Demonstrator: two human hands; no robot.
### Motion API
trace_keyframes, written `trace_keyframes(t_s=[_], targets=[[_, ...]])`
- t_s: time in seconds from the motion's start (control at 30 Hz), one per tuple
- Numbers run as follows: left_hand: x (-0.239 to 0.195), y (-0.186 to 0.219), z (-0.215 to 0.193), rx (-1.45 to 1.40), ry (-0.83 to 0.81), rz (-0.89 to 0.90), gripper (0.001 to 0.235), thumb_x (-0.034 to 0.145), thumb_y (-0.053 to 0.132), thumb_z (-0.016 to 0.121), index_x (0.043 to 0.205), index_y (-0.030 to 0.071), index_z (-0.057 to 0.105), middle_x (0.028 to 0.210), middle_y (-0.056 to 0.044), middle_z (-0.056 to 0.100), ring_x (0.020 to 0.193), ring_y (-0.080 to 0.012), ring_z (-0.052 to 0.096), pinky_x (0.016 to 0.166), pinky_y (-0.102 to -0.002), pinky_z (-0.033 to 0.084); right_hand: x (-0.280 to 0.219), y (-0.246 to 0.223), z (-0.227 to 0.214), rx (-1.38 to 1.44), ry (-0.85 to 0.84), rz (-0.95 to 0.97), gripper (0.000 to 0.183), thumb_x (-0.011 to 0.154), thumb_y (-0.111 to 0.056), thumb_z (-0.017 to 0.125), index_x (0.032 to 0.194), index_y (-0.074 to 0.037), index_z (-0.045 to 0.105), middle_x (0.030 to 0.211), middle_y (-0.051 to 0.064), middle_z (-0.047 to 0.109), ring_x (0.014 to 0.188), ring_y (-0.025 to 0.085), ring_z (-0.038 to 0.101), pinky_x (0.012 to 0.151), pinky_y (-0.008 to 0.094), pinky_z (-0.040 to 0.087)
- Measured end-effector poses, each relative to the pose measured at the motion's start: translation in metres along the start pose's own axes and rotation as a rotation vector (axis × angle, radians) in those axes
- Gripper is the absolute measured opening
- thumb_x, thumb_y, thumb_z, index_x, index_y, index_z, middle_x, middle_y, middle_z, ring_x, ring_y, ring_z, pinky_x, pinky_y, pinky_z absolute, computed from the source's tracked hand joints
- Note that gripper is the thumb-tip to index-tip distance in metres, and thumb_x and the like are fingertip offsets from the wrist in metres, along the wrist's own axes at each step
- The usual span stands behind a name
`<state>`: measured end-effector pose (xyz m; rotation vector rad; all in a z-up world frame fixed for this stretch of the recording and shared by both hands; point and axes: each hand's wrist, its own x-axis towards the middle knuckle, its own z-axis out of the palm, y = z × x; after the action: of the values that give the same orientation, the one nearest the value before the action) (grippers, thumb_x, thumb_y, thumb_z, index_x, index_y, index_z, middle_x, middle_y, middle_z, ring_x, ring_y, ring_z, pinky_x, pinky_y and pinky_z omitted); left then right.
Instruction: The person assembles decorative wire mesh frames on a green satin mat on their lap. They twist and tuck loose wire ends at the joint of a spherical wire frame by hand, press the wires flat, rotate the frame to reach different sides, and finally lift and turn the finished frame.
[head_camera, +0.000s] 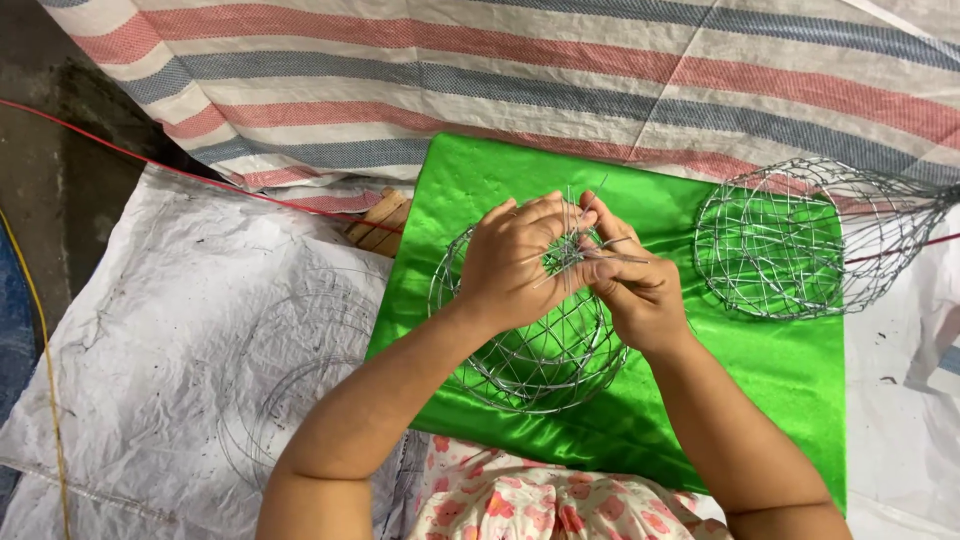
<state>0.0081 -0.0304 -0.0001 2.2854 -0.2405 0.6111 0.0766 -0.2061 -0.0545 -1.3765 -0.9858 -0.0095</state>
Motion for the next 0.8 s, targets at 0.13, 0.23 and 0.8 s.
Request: trace_keyframes(t_s=[0.13, 0.23, 0.8], targets=[[-0.004, 0.003, 0.001, -0.027, 0.055, 0.034, 0.045, 0.09, 0.048, 0.074, 0.112, 0.008, 0.076, 0.11, -0.015, 0.076, 0.119, -0.0454, 0.067, 0.098, -0.073, 0.046, -0.005, 0.004, 0.002, -0.011, 0.021, -0.014, 0.027, 0.093, -0.004, 0.072, 0.118, -0.015, 0.075, 0.152, 0.028, 0.053, 0.139, 0.041, 0.055, 0.117, 0.057, 0.036], [-0.007, -0.002, 0.005, -0.002, 0.112, 0.093, 0.032, 0.093, 0.046, 0.074, 0.109, 0.018, 0.077, 0.11, -0.006, 0.077, 0.119, -0.0384, 0.069, 0.098, -0.064, 0.05, -0.013, 0.011, 0.003, 0.0, 0.103, -0.015, 0.014, 0.087, -0.004, 0.079, 0.101, -0.005, 0.077, 0.143, 0.031, 0.059, 0.135, 0.041, 0.059, 0.118, 0.052, 0.039], [-0.017, 0.004, -0.015, -0.115, 0.247, 0.072, 0.014, 0.091, 0.023, 0.081, 0.099, 0.012, 0.077, 0.106, -0.009, 0.079, 0.11, -0.0377, 0.073, 0.1, -0.053, 0.053, -0.021, -0.012, -0.025, 0.109, 0.298, 0.029, 0.021, 0.1, -0.002, 0.063, 0.117, 0.007, 0.069, 0.14, 0.032, 0.059, 0.133, 0.045, 0.058, 0.118, 0.059, 0.044]])
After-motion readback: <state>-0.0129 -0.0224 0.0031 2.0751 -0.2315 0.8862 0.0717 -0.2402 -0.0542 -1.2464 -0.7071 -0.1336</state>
